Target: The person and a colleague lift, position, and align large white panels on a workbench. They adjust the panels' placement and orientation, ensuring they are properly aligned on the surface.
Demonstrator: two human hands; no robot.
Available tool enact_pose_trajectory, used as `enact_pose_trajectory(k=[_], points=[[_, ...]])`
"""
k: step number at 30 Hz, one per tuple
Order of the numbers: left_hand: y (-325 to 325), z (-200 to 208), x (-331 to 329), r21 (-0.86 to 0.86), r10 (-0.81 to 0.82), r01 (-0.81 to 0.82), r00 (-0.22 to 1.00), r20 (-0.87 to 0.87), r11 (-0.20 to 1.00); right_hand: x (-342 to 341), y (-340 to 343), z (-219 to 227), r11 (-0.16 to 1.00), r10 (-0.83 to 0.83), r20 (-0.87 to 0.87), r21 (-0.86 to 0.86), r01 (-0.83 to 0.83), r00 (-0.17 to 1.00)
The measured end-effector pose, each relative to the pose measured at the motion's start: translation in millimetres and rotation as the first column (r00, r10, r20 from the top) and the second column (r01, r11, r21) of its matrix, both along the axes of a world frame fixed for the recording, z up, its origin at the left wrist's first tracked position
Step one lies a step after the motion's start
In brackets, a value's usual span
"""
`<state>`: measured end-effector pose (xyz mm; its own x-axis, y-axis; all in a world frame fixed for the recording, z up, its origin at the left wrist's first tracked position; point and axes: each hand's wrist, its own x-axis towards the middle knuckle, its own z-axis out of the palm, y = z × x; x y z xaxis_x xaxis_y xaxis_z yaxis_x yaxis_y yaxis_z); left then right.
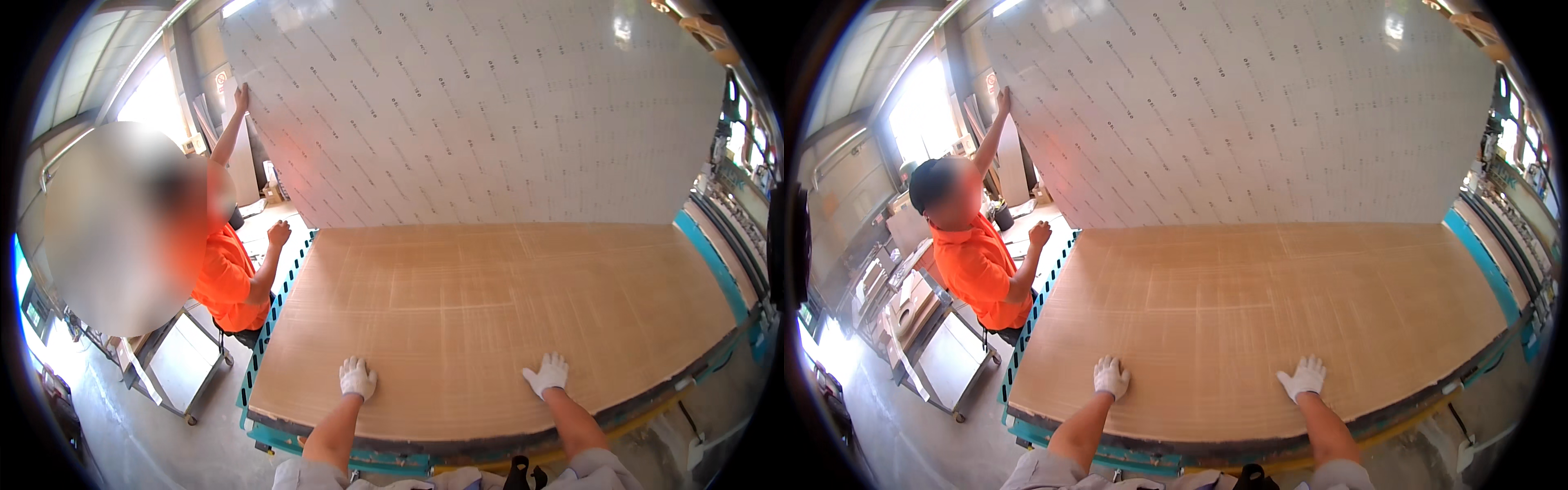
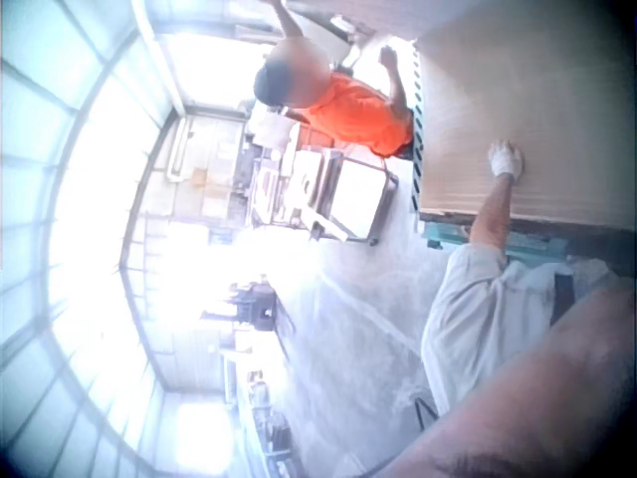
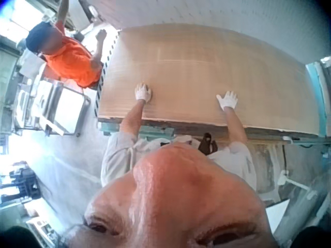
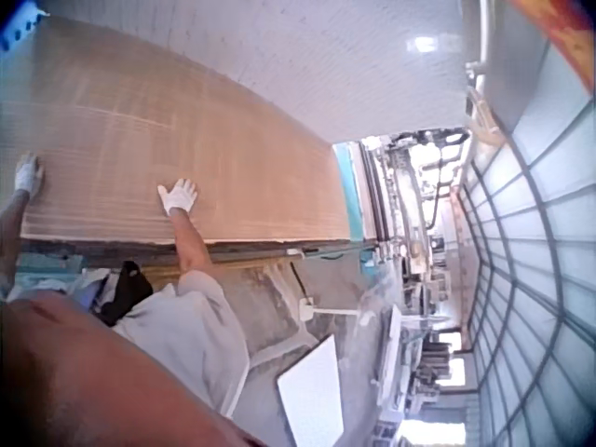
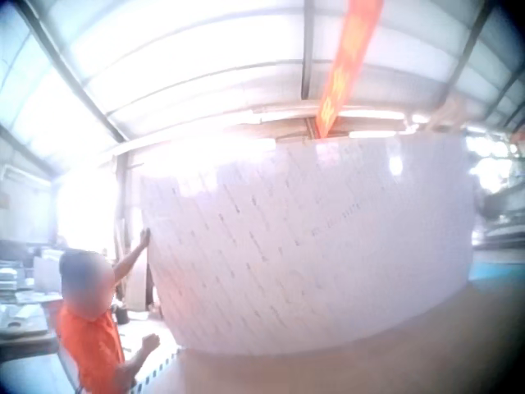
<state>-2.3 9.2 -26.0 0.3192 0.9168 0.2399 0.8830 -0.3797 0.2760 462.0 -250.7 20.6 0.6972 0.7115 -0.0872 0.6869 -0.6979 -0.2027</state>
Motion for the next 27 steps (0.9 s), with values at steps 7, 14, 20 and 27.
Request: enact_pose_trajectory(k=[7, 14, 20, 27], points=[[-143, -19, -15, 0.042, -0.204, 0.208, 0.975, -0.087, 0.977, -132, -120, -46, 0.895, 0.357, 0.177, 0.216, -0.390, 0.917], [-297, -20, -107, 0.045, -0.266, 0.263, 0.961, 0.080, 0.964, -232, -256, -33, 0.924, 0.288, 0.064, 0.244, -0.295, 0.956], [-440, -201, -262, -0.708, -0.062, -0.094, 0.979, -0.192, 0.700, -252, -318, -35, 0.930, 0.142, -0.086, 0.353, -0.103, 0.986], [-461, -196, -251, -0.876, -0.123, -0.212, 0.949, -0.290, 0.433, -206, -382, -37, 0.940, -0.053, -0.240, 0.315, 0.129, 0.969]])
